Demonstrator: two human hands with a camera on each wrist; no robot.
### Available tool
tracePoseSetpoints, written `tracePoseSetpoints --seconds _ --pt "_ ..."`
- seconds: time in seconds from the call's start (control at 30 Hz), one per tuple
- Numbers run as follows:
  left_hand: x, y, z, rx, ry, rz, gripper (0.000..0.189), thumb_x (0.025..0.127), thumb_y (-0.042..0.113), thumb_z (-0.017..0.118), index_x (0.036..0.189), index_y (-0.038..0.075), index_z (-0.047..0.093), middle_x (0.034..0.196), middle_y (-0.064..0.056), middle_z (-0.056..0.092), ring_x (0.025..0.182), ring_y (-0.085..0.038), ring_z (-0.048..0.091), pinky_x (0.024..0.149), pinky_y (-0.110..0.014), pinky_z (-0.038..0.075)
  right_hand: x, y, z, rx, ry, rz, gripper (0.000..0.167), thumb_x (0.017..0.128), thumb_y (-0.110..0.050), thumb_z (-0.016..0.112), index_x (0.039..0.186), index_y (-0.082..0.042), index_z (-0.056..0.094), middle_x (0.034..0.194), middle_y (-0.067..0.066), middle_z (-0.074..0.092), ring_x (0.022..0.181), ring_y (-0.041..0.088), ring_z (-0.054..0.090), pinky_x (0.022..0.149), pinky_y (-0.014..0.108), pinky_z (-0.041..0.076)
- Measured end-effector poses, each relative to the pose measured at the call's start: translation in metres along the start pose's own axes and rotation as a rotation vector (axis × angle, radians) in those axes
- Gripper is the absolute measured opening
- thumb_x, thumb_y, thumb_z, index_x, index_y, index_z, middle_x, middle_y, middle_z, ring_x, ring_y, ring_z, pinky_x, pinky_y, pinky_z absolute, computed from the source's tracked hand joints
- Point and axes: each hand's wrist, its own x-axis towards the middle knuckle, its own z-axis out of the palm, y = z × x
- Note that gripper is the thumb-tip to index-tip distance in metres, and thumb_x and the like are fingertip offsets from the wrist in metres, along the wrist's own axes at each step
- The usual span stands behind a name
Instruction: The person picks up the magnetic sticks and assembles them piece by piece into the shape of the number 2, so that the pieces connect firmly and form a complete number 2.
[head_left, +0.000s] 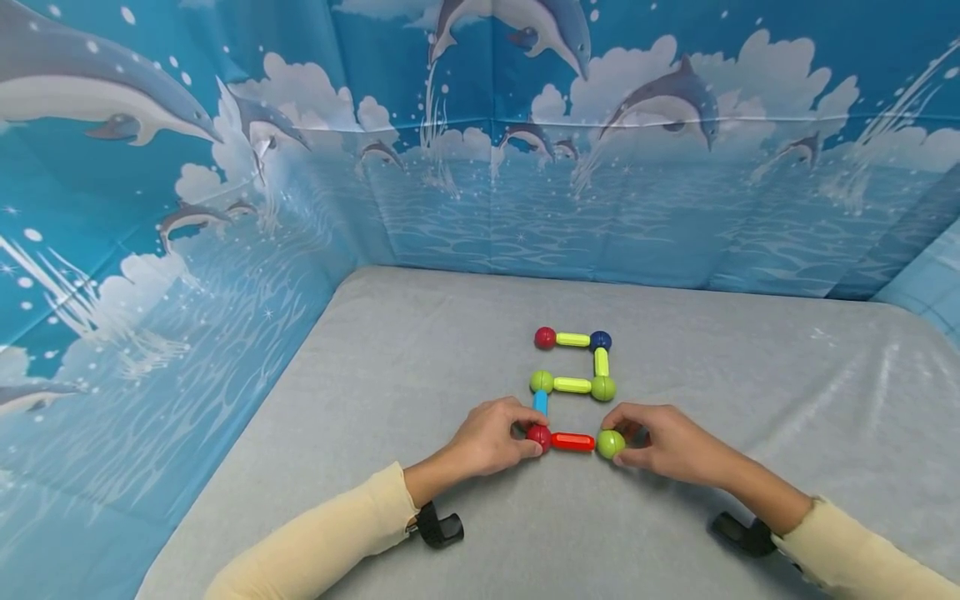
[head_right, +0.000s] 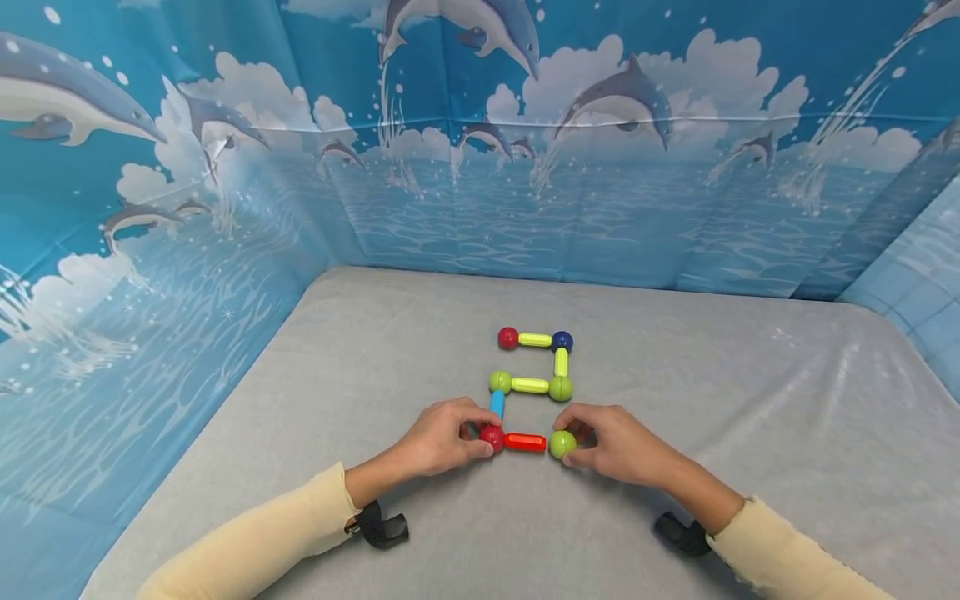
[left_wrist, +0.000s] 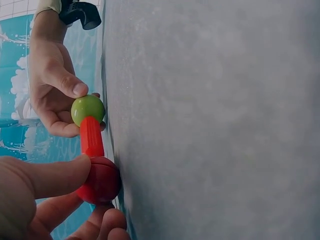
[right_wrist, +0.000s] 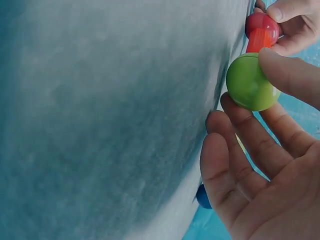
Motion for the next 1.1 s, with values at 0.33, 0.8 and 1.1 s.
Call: tracePoseSetpoints --seconds 0.33,0.8,1.1 --pt "0.001 -0.002 0.0 0.001 -0.006 0.004 0.03 0.084 0.019 0.079 0.113 0.02 0.076 0.098 0.005 0.067 0.087 -0.008 0.056 0.075 -0.021 0.043 0.001 -0.001 0.003 0.023 -0.01 -0.025 0.029 0.085 -0.022 0.077 0.111 -0.018 0.066 0.098 -0.01 0.067 0.086 0.0 0.057 0.072 0.021 0.05" --pt "-0.012 -0.018 -0.019 -0.057 -0.013 0.04 0.051 0.085 0.022 0.078 0.134 0.018 0.064 0.115 -0.004 0.067 0.072 -0.006 0.053 0.063 -0.02 0.045 -0.019 0.003 -0.007 0.01 0.011 -0.024 0.049 0.086 -0.03 0.076 0.128 -0.012 0.059 0.118 0.001 0.067 0.098 0.012 0.063 0.076 0.025 0.055" --pt "-0.039 -0.057 -0.075 -0.071 0.04 -0.051 0.043 0.094 0.025 0.068 0.134 0.009 0.061 0.126 -0.013 0.065 0.093 -0.018 0.062 0.069 -0.028 0.05 -0.07 0.04 -0.031 -0.251 0.255 0.003 0.039 0.085 -0.019 0.078 0.121 -0.013 0.065 0.117 0.005 0.069 0.1 0.023 0.066 0.071 0.033 0.055"
